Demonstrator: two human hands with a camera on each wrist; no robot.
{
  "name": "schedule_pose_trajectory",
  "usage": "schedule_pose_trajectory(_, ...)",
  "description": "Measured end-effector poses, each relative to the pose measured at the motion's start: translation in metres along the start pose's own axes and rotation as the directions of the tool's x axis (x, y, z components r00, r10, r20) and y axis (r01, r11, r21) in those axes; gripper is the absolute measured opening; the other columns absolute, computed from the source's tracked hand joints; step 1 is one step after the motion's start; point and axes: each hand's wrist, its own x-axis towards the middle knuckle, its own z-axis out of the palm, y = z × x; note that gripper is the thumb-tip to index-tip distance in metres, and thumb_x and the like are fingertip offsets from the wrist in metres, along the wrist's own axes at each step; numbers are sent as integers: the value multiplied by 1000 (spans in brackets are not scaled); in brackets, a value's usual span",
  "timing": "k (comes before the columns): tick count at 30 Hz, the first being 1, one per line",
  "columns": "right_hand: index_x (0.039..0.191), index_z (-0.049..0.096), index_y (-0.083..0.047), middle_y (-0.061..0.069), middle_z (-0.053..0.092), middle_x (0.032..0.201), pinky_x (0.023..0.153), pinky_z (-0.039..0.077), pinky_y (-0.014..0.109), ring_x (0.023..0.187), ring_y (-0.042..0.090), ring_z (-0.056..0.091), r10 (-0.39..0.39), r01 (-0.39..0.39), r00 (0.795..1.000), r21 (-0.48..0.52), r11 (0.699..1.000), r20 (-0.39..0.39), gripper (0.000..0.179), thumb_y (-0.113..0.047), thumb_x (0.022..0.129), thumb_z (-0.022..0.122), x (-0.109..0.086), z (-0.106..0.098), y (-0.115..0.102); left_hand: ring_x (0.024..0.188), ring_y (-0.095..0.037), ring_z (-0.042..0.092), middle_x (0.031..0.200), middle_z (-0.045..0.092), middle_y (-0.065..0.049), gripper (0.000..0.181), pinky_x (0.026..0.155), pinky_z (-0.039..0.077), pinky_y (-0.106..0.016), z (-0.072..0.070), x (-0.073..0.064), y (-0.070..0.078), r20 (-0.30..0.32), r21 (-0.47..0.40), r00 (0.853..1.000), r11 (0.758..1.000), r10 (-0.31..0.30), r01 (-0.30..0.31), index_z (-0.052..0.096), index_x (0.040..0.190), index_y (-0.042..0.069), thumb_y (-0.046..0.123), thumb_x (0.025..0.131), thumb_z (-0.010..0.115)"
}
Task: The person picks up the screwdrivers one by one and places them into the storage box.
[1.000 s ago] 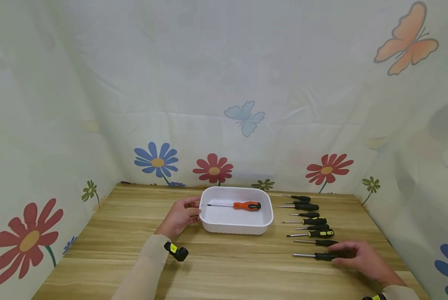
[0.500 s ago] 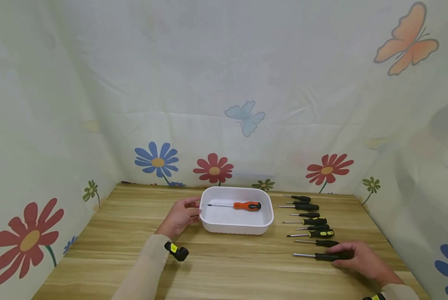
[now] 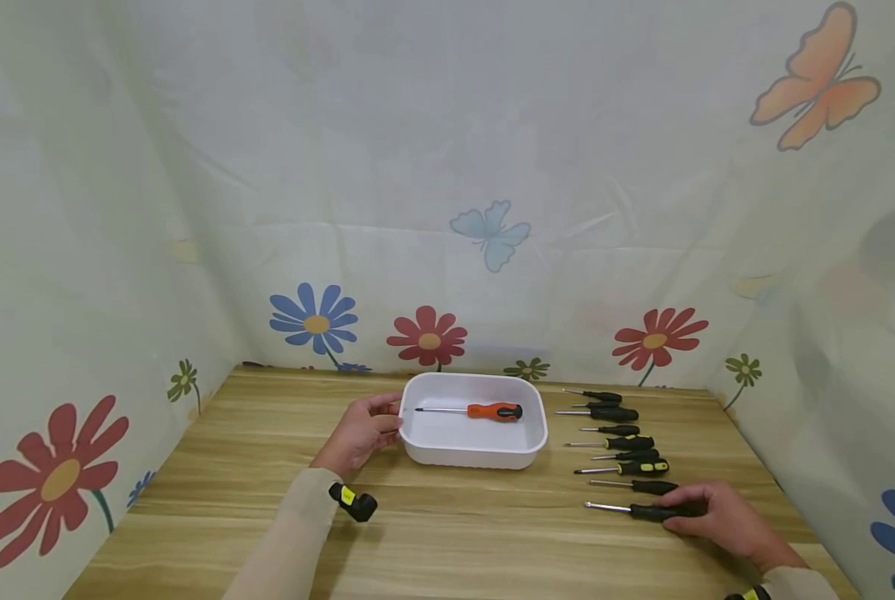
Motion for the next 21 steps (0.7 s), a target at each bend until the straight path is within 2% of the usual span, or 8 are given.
schedule_pose_trajectory(14,103,81,-24,2,77,111,86,51,25,103,10,66,79,-81,996,-25,996,-44,25,-35,81,86,-1,0,-13,100,-28,60,132,55,-23,52,84,61,-32,-1,0,2,10,16,1000,1000,6,-7,58,145,11,-4,96,64)
schedule_pose_trajectory(21,106,81,-23,3,76,115,83,52,22,101,5,65,109,-107,992,41,993,-65,28,-35,81,86,0,4,-19,100,-28,60,131,55,-22,52,85,61,-33,-1,0,0,12,14,1000,1000,5,-5,59,145,11,-4,96,64)
